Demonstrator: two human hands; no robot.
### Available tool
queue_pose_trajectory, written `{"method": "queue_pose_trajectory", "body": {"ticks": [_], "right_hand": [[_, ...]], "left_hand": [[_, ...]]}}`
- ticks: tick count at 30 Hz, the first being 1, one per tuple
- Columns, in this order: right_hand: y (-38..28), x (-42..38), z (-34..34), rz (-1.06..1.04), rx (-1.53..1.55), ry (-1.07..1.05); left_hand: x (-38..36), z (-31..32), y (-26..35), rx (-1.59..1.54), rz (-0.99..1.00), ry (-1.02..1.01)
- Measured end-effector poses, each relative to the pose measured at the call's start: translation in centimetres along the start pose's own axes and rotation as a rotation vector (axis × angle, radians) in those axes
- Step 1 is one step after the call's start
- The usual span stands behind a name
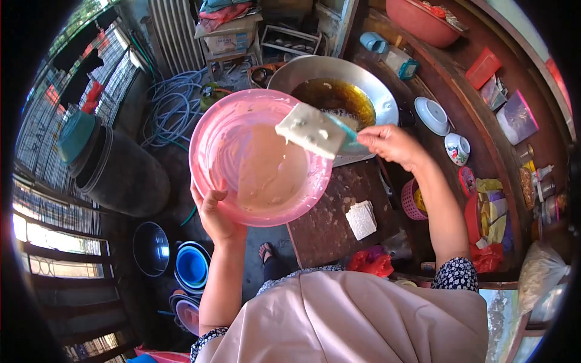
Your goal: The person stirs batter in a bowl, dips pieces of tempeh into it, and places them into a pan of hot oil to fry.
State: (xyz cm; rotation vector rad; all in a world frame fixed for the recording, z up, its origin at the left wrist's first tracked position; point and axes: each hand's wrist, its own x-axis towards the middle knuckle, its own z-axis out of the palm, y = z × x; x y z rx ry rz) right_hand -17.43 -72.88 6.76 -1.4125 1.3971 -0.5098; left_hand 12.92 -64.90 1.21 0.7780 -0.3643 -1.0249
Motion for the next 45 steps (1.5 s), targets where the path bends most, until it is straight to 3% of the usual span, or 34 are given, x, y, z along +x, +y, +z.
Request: {"method": "queue_pose_trajectory", "body": {"ticks": [4,7,15,16,20,23,25,27,29,31,33,35,39,43,45], "right_hand": [[-0.4,3.8,-3.5,-0.028,-0.117,0.157],[3.1,9.8,-4.7,-0.136,-0.293,0.231],[2.6,14.0,0.6,-0.025,-0.941,0.545],[2.6,13.9,0.9,-0.17,-1.138,0.584],[2.8,14.4,0.0,-0.36,-1.321,0.74],[0.5,11.4,-0.8,-0.225,-1.091,0.784],[-0.8,8.5,-1.7,-0.126,-0.82,0.653],[0.6,6.6,-2.3,-0.275,-0.517,0.473],[0.7,2.9,0.0,-0.247,-0.211,0.307],[1.6,0.1,3.3,-0.231,-0.091,0.102],[4.6,-1.3,7.1,-0.262,-0.199,-0.024],[4.4,-3.9,10.9,-0.364,-0.361,0.003],[7.1,-4.6,12.6,-0.564,-0.289,0.109],[13.5,-3.7,7.7,-0.342,-0.329,0.523],[19.6,-3.4,6.1,-0.075,-0.405,0.529]], "left_hand": [[0.5,-0.4,-0.1,0.042,0.026,0.107],[1.3,-3.4,-0.6,0.026,0.013,0.153],[0.6,-5.4,0.5,-0.02,0.007,0.224],[0.5,-5.6,0.6,-0.021,0.012,0.232],[0.6,-6.5,0.6,-0.031,-0.019,0.243],[0.4,-6.5,0.4,-0.039,-0.034,0.227],[0.1,-6.5,0.1,-0.047,-0.052,0.215],[-0.5,-6.8,-0.5,-0.036,-0.043,0.207],[-1.6,-6.5,-0.8,-0.014,-0.058,0.205],[-2.7,-6.7,-1.1,0.014,-0.083,0.2],[-3.9,-7.2,-2.0,-0.002,-0.104,0.168],[-5.2,-6.8,-2.3,0.028,-0.113,0.175],[-6.9,-8.4,-3.0,0.067,-0.188,0.162],[-8.0,-9.8,-3.0,0.102,-0.189,0.131],[-8.4,-10.5,-3.0,0.124,-0.18,0.122]]}}
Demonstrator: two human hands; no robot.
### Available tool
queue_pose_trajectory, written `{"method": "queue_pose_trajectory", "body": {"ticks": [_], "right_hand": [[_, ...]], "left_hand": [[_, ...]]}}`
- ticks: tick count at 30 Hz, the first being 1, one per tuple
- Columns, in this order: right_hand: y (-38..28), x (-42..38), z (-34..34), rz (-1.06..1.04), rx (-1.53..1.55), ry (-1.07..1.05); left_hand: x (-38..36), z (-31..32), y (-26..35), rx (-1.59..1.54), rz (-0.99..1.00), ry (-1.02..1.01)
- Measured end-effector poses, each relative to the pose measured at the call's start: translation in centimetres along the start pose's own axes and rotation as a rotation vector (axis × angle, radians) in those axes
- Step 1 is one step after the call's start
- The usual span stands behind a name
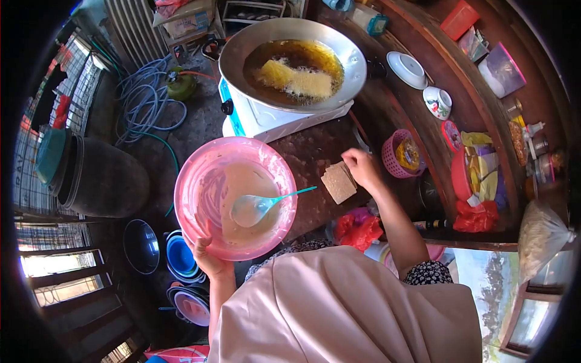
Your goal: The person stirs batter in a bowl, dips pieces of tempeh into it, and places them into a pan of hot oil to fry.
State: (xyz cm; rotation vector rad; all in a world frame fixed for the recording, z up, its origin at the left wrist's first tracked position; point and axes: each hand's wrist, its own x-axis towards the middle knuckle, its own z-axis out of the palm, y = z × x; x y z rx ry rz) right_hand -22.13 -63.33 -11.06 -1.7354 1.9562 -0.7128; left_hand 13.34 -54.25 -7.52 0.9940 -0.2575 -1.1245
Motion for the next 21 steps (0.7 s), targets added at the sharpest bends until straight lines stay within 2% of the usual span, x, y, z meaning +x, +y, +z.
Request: {"method": "queue_pose_trajectory", "body": {"ticks": [2,4,6,13,17,19,21], "right_hand": [[5.0,-1.3,3.1,0.215,-0.192,-0.13],[4.3,-3.2,4.2,0.327,-0.44,-0.248],[4.5,-5.3,6.6,0.301,-0.516,-0.115],[3.4,-5.6,7.3,0.432,-0.621,-0.088],[3.5,-5.7,7.3,0.355,-0.681,-0.092],[2.9,-5.9,7.2,0.334,-0.648,-0.007],[4.1,-5.3,7.4,0.364,-0.56,-0.048]], "left_hand": [[-0.4,0.0,0.0,0.006,0.021,0.021],[-0.5,-0.5,-0.1,-0.004,0.033,0.027],[-0.3,-1.2,-0.4,-0.015,0.028,0.048],[-1.1,-0.7,-0.2,-0.038,0.038,0.091],[-1.0,-1.6,-0.7,-0.037,0.041,0.094],[-1.1,-1.6,-0.8,-0.038,-0.034,0.176],[-1.2,-1.0,-0.6,-0.037,0.012,0.143]]}}
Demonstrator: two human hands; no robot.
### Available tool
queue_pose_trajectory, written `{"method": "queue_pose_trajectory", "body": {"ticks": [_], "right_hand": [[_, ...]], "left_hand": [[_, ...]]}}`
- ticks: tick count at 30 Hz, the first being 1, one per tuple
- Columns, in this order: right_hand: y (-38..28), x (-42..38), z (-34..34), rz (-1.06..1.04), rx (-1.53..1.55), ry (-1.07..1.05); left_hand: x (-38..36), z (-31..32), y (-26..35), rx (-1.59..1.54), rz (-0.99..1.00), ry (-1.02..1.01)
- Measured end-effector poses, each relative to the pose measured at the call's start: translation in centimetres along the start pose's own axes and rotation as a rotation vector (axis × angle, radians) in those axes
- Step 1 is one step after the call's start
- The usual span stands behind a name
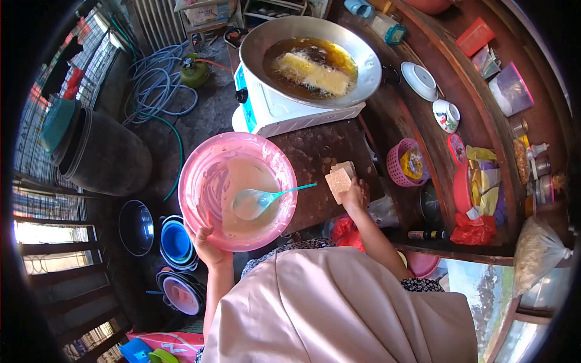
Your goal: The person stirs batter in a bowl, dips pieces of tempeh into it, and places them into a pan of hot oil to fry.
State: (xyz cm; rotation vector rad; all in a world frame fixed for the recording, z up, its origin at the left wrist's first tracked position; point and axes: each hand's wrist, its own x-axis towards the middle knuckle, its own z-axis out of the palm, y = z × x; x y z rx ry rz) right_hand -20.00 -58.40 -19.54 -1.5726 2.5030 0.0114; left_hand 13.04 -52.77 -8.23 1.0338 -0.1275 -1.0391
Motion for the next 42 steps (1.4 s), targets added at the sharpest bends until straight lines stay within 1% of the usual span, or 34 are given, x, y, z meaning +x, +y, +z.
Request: {"method": "queue_pose_trajectory", "body": {"ticks": [1,2,3,5,6,9,10,11,12,13,14,15,17,18,20,21,23,24,26,27,29,30,31,33,34,35,37,38,40,41,42], "right_hand": [[0.3,0.4,0.2,0.019,0.08,-0.062],[0.9,0.5,0.3,0.041,0.187,-0.099],[1.2,0.6,0.3,0.03,0.183,-0.102],[2.2,0.7,0.3,-0.038,0.269,-0.08],[2.7,0.7,0.4,-0.071,0.363,-0.075],[3.4,0.6,-0.3,-0.101,0.403,-0.115],[3.4,0.5,-0.8,-0.149,0.429,-0.072],[3.4,0.6,-1.4,-0.203,0.455,-0.034],[3.0,0.7,-3.0,-0.269,0.509,-0.007],[1.4,0.1,-6.3,-0.3,0.599,-0.034],[1.0,0.7,-7.4,-0.389,0.638,0.025],[-0.2,0.7,-9.8,-0.453,0.671,-0.003],[-3.3,0.0,-14.7,-0.654,0.743,-0.048],[-5.0,-0.4,-16.6,-0.663,0.742,-0.048],[-8.8,-1.7,-19.7,-0.985,0.622,-0.231],[-10.8,-2.5,-21.2,-1.072,0.459,-0.299],[-13.3,-2.3,-19.8,-1.251,0.312,-0.445],[-14.1,-2.5,-18.9,-1.259,0.306,-0.445],[-15.1,-2.9,-17.6,-1.337,0.105,-0.332],[-15.2,-3.1,-17.6,-1.348,0.101,-0.333],[-14.7,-3.5,-17.6,-1.295,0.005,-0.099],[-14.3,-3.9,-17.7,-1.29,-0.083,-0.035],[-14.1,-4.2,-17.6,-1.298,-0.084,-0.039],[-13.9,-4.4,-17.3,-1.285,-0.25,-0.026],[-13.9,-4.3,-17.1,-1.328,-0.276,0.093],[-13.9,-4.3,-17.2,-1.329,-0.277,0.096],[-13.8,-4.5,-18.0,-1.257,-0.242,0.239],[-13.6,-4.5,-19.1,-1.256,-0.243,0.292],[-13.4,-4.3,-21.7,-1.216,-0.278,0.385],[-13.2,-4.2,-22.5,-1.189,-0.184,0.395],[-13.4,-4.5,-23.4,-1.187,-0.118,0.336]], "left_hand": [[-0.1,0.2,0.1,0.002,0.043,-0.039],[0.3,-0.5,-0.3,-0.013,0.03,-0.037],[0.7,-1.1,-0.5,-0.017,0.035,-0.027],[1.5,-2.0,-0.8,-0.018,-0.026,-0.061],[1.5,-1.9,-0.9,-0.022,-0.017,-0.085],[-0.1,1.0,0.6,-0.031,-0.013,-0.03],[0.4,0.4,0.3,-0.058,-0.028,-0.022],[2.1,-1.6,-1.0,-0.095,-0.042,-0.06],[1.6,-0.7,-0.3,-0.081,-0.009,-0.058],[1.3,0.5,0.2,-0.066,0.024,-0.056],[1.5,0.6,0.3,-0.066,0.012,-0.059],[2.2,0.2,0.3,-0.073,-0.008,-0.16],[2.4,1.0,0.7,-0.084,-0.012,-0.195],[2.6,1.3,0.9,-0.089,-0.006,-0.192],[2.9,2.0,1.0,-0.097,-0.055,-0.283],[2.9,2.5,1.0,-0.102,-0.053,-0.283],[2.8,3.4,1.1,-0.037,-0.075,-0.311],[3.1,3.3,1.0,-0.033,-0.069,-0.344],[3.0,3.1,1.2,-0.048,-0.064,-0.367],[3.0,3.0,1.3,-0.059,-0.067,-0.393],[3.1,2.7,1.6,-0.076,-0.05,-0.384],[3.0,2.8,2.0,-0.092,-0.046,-0.373],[2.9,2.8,2.2,-0.104,-0.044,-0.366],[2.9,3.0,2.4,-0.079,-0.028,-0.343],[3.0,3.1,2.5,-0.056,-0.013,-0.326],[3.0,3.2,2.6,-0.058,-0.011,-0.327],[3.0,3.4,2.9,-0.031,-0.021,-0.311],[3.0,3.4,3.0,-0.031,-0.022,-0.314],[3.1,3.4,3.2,-0.087,-0.054,-0.361],[3.2,3.5,3.1,-0.089,-0.055,-0.361],[3.3,3.5,3.1,-0.088,-0.053,-0.371]]}}
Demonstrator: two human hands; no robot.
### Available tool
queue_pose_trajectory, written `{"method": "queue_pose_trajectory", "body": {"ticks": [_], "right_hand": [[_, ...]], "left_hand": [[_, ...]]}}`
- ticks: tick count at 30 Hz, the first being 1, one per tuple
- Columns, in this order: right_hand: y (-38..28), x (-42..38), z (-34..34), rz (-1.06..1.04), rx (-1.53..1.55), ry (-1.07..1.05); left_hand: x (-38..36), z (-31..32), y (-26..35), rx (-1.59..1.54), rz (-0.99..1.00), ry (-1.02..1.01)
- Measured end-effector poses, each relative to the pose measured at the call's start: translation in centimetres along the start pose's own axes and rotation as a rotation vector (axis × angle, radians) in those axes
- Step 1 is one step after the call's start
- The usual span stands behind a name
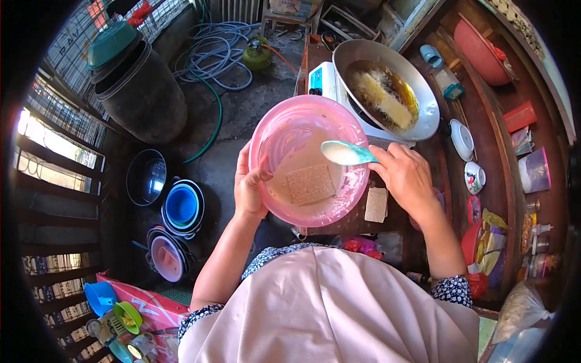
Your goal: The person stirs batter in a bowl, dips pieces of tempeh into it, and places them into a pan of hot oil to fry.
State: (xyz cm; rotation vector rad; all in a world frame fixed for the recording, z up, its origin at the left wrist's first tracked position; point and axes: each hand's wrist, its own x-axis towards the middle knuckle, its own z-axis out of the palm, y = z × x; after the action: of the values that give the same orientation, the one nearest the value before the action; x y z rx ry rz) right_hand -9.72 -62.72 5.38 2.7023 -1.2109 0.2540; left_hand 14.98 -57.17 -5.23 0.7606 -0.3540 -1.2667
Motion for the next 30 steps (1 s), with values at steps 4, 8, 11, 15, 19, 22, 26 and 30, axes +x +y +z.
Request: {"method": "queue_pose_trajectory", "body": {"ticks": [4,8,11,15,19,22,26,30], "right_hand": [[-1.6,-0.8,2.7,-0.084,0.283,-0.031],[-1.3,-1.0,5.2,-0.059,0.227,-0.042],[0.8,0.3,4.0,-0.017,0.026,0.084],[3.5,0.5,5.4,-0.044,0.016,0.032],[3.6,0.1,8.2,0.054,0.354,-0.319],[2.8,0.5,9.4,0.08,0.561,-0.563],[2.9,0.7,10.8,0.029,0.604,-0.591],[4.4,1.1,10.9,0.054,0.824,-0.672]], "left_hand": [[0.1,0.2,-0.2,-0.003,-0.003,-0.028],[0.1,0.2,-0.3,0.0,-0.012,-0.043],[-0.1,0.2,-0.3,0.032,-0.032,0.008],[0.0,0.2,-0.4,0.045,-0.058,-0.044],[0.0,-0.1,-1.1,0.057,-0.057,-0.032],[-0.1,0.1,-1.4,0.099,-0.05,-0.019],[-0.1,0.3,-1.9,0.123,-0.049,-0.013],[0.0,0.1,-1.8,0.124,-0.037,-0.01]]}}
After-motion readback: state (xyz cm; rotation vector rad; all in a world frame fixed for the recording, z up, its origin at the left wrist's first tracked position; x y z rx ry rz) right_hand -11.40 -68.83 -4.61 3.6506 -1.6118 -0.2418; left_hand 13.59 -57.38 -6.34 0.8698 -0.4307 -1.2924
